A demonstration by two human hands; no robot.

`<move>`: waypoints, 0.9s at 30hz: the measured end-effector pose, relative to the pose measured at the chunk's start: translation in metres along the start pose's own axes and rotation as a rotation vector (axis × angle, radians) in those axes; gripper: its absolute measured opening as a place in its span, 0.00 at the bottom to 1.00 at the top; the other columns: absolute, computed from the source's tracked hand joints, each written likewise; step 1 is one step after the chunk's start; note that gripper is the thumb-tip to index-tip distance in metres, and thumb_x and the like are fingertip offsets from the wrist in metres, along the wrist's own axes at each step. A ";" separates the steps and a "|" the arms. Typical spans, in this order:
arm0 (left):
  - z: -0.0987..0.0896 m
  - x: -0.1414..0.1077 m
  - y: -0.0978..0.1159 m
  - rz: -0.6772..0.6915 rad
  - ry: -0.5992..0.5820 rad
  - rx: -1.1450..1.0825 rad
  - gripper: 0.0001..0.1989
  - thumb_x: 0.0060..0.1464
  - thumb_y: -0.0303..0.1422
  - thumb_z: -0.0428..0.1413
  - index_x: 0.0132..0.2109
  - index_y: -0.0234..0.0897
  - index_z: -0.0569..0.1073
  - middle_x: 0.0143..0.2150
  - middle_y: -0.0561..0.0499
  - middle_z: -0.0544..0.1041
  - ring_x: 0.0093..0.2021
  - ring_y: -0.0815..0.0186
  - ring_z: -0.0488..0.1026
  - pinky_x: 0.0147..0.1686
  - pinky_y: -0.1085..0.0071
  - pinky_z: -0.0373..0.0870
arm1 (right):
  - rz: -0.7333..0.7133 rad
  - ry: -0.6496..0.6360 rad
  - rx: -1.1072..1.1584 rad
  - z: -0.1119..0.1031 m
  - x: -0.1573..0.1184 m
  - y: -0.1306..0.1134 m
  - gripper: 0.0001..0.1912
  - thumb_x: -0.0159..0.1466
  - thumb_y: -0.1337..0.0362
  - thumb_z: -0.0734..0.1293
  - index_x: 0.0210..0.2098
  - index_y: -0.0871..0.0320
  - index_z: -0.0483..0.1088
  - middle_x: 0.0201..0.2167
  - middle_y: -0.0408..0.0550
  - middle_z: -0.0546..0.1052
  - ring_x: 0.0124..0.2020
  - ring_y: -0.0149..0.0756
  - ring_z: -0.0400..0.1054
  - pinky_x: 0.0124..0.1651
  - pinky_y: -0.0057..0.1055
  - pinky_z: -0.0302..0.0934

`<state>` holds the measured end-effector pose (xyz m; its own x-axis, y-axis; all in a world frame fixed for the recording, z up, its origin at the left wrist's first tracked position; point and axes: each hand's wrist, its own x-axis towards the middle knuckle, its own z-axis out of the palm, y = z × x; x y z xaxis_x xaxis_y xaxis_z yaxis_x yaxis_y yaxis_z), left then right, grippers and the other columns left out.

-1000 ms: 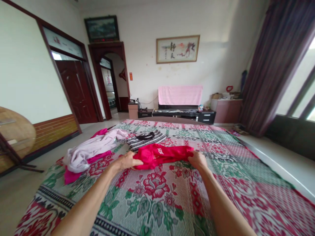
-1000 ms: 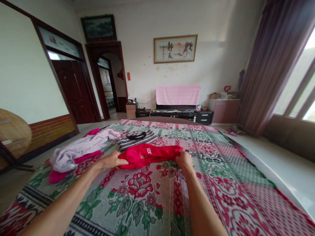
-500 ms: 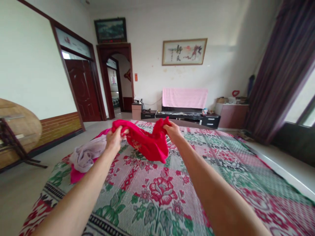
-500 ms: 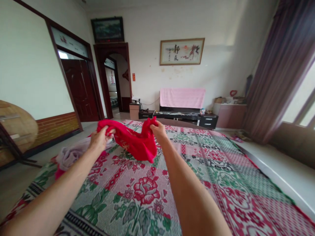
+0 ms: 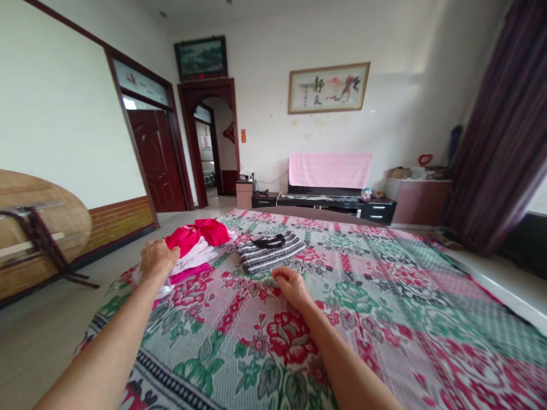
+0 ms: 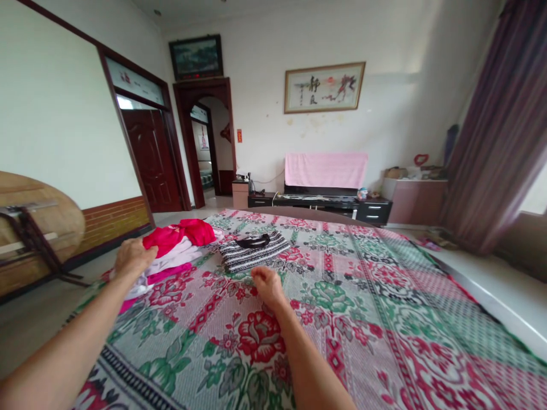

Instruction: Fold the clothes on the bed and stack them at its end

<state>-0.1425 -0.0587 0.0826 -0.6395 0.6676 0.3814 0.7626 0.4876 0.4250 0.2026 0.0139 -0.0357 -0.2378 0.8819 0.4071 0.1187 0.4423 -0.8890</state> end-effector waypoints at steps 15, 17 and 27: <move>0.011 -0.021 -0.001 0.156 0.072 0.333 0.22 0.57 0.39 0.49 0.55 0.36 0.71 0.63 0.37 0.63 0.59 0.40 0.58 0.50 0.48 0.60 | 0.002 0.009 -0.017 -0.003 -0.008 -0.005 0.12 0.52 0.64 0.59 0.28 0.58 0.74 0.21 0.41 0.73 0.23 0.30 0.62 0.28 0.26 0.57; 0.014 -0.011 -0.006 0.070 -0.093 0.276 0.23 0.56 0.37 0.50 0.58 0.38 0.70 0.59 0.38 0.67 0.54 0.45 0.65 0.47 0.54 0.63 | 0.012 0.015 -0.005 -0.003 -0.008 -0.005 0.13 0.52 0.64 0.58 0.28 0.57 0.74 0.21 0.41 0.73 0.22 0.29 0.62 0.27 0.25 0.57; -0.007 0.009 -0.036 -0.033 0.160 0.194 0.18 0.50 0.41 0.53 0.47 0.39 0.75 0.59 0.45 0.68 0.57 0.48 0.60 0.52 0.50 0.58 | 0.002 0.016 0.013 -0.003 -0.006 -0.004 0.12 0.52 0.64 0.59 0.27 0.57 0.74 0.22 0.42 0.74 0.23 0.30 0.64 0.29 0.26 0.59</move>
<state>-0.1764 -0.0744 0.0762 -0.6599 0.5592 0.5019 0.7356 0.6169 0.2799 0.2062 0.0069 -0.0342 -0.2221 0.8852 0.4087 0.1063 0.4386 -0.8924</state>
